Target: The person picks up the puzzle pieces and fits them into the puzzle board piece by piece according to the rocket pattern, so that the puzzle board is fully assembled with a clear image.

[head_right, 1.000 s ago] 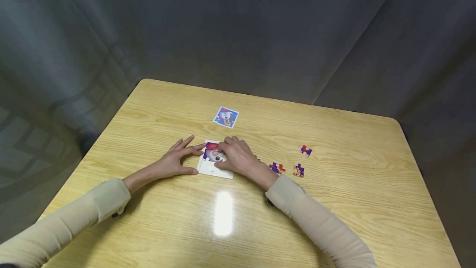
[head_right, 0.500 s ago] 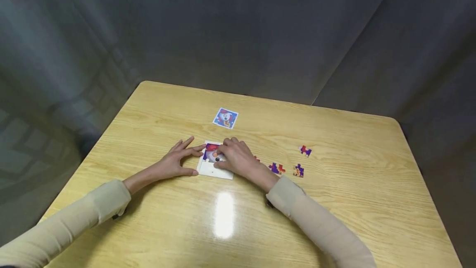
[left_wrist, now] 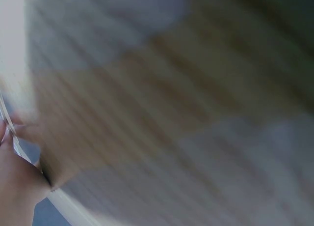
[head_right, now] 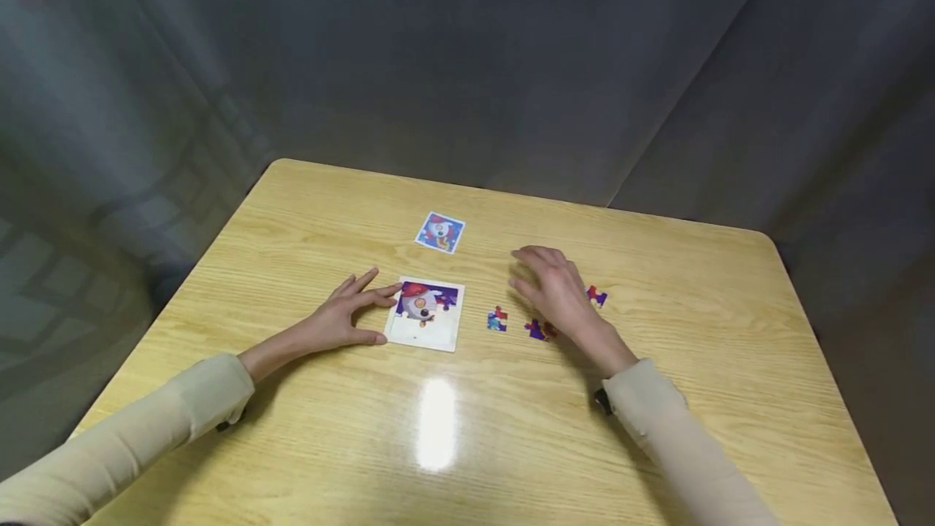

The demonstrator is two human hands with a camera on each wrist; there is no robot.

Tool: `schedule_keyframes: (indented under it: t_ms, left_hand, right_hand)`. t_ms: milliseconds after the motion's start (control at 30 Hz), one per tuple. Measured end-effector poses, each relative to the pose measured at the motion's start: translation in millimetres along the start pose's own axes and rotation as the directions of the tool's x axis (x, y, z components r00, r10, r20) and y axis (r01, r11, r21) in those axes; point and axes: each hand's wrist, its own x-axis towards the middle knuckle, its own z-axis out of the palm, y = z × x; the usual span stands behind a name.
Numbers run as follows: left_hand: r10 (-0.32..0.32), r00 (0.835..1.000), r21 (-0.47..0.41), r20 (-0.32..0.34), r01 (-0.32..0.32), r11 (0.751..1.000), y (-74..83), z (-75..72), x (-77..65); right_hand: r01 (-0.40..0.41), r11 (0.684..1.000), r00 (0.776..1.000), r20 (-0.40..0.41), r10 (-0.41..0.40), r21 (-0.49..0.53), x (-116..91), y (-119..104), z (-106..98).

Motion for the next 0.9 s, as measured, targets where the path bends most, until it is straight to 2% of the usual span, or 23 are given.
schedule_keyframes:
  t_ms: [133,267,500,667,900]
  left_hand:
    - [0.010,1.000,0.001,0.004,-0.010,1.000,1.7,-1.1,0.0]
    - [0.001,1.000,0.014,-0.008,-0.001,1.000,0.8,-3.4,-3.0]
    - [-0.005,1.000,0.014,0.000,0.005,1.000,-0.4,-5.0,-5.2]
    - [0.000,1.000,0.001,-0.009,0.000,1.000,1.1,-4.3,-3.1]
    - [0.005,1.000,-0.011,-0.008,-0.005,1.000,1.9,-1.9,-1.0]
  right_hand:
    - [-0.128,0.991,0.991,0.036,0.127,0.032,-24,34,-20]
    - [-0.215,0.976,0.974,0.086,0.211,0.045,-43,63,-32]
    - [-0.328,0.940,0.938,0.150,0.313,0.092,-63,90,-40]
    - [-0.337,0.936,0.933,0.166,0.319,0.100,-66,95,-42]
    - [-0.300,0.941,0.945,0.184,0.271,0.155,-73,104,-46]
